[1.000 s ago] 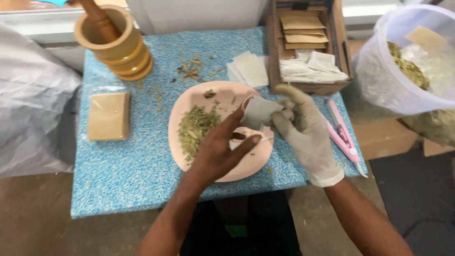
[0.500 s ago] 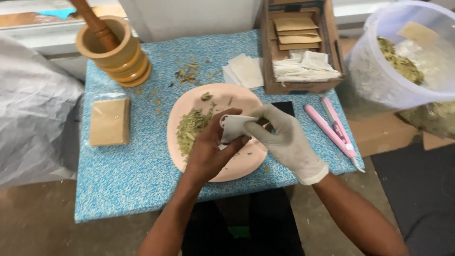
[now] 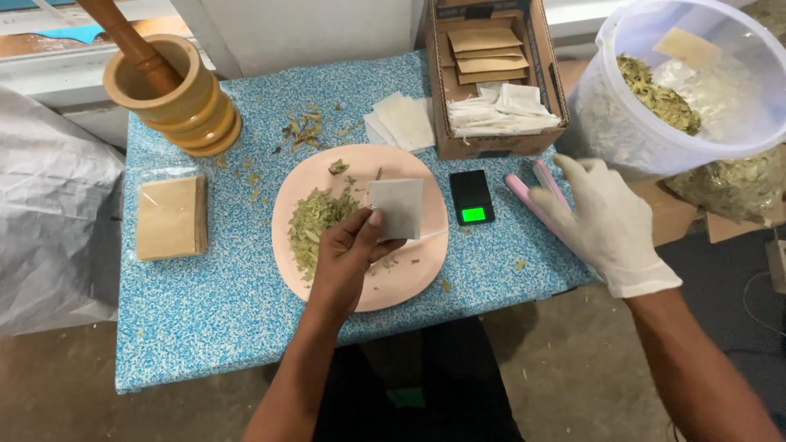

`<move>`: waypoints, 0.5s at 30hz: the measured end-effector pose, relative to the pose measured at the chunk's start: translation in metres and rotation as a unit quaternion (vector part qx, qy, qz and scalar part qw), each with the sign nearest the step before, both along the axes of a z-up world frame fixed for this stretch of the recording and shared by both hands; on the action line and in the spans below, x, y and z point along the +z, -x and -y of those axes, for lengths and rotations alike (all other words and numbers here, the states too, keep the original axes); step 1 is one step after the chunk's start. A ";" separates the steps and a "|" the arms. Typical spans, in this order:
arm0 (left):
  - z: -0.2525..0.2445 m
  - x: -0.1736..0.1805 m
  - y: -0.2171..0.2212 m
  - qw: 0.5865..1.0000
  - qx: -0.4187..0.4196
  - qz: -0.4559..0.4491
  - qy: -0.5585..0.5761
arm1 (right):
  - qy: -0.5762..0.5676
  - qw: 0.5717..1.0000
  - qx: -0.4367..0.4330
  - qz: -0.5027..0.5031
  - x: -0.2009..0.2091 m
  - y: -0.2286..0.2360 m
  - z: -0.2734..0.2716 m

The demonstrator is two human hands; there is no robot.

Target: Filling small filter bags with dried tea leaves, weighing them on a digital scale, and sealing them with a heat sealer.

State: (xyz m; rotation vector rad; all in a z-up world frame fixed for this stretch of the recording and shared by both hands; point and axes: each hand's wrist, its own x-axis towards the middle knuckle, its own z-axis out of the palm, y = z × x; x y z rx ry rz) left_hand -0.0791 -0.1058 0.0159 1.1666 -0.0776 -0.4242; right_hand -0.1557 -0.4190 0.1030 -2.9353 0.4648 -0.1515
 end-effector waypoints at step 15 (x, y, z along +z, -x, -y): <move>0.011 0.009 0.022 0.995 -0.048 0.088 -0.028 | -0.044 0.989 -0.021 -0.142 -0.048 0.010 0.034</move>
